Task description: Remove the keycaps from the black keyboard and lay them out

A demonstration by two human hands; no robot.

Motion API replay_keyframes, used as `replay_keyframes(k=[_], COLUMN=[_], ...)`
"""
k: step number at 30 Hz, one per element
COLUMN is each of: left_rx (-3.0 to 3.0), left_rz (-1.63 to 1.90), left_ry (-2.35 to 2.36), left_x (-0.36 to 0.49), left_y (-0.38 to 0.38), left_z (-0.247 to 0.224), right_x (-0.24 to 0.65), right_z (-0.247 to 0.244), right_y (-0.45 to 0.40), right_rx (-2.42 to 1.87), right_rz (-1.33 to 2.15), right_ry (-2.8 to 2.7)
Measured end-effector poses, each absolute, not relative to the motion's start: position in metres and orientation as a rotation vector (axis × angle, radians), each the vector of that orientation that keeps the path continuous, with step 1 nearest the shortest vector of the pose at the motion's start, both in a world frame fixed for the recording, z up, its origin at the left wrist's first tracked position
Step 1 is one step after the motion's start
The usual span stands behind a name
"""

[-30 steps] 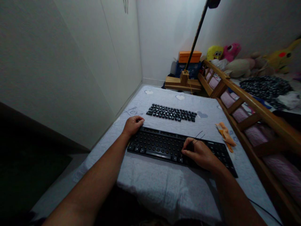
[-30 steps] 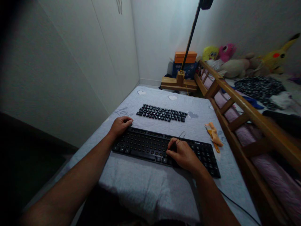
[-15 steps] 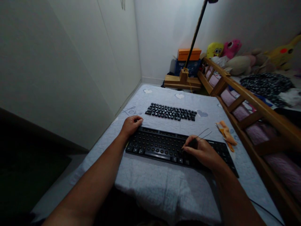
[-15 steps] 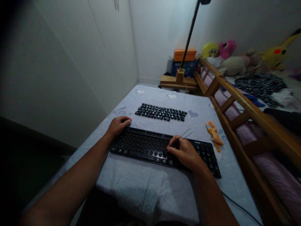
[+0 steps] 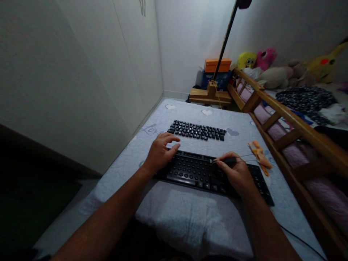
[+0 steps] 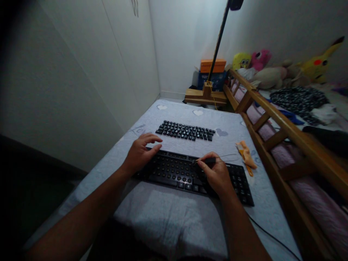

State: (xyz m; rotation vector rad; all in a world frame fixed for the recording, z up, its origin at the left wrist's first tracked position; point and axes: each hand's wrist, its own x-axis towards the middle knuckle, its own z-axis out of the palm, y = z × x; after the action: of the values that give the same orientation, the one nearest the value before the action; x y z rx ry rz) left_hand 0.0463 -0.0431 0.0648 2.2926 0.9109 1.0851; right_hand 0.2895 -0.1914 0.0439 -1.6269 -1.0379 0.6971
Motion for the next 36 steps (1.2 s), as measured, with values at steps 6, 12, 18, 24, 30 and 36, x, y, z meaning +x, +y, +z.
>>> replay_keyframes(k=[6, 12, 18, 24, 30, 36], left_rx=[2.496, 2.492, 2.51, 2.524, 2.513, 2.502], left_rz=[0.666, 0.688, 0.713, 0.724, 0.787, 0.847], left_ry=[0.656, 0.64, 0.603, 0.597, 0.619, 0.634], left_x=[0.086, 0.1, 0.099, 0.098, 0.099, 0.102], left_y=[-0.088, -0.092, -0.09, -0.09, -0.09, -0.091], left_z=[0.065, 0.048, 0.038, 0.033, 0.032, 0.028], right_x=[0.278, 0.274, 0.267, 0.261, 0.259, 0.257], right_z=[0.043, 0.041, 0.042, 0.046, 0.046, 0.047], right_y=[-0.191, -0.192, -0.19, -0.191, -0.191, -0.193], right_rx=[-1.626, -1.674, -1.675, -1.687, -1.674, -1.676], right_rz=[0.642, 0.59, 0.545, 0.534, 0.462, 0.394], right_ry=[-1.157, -1.294, -1.367, -1.391, -1.468, -1.461])
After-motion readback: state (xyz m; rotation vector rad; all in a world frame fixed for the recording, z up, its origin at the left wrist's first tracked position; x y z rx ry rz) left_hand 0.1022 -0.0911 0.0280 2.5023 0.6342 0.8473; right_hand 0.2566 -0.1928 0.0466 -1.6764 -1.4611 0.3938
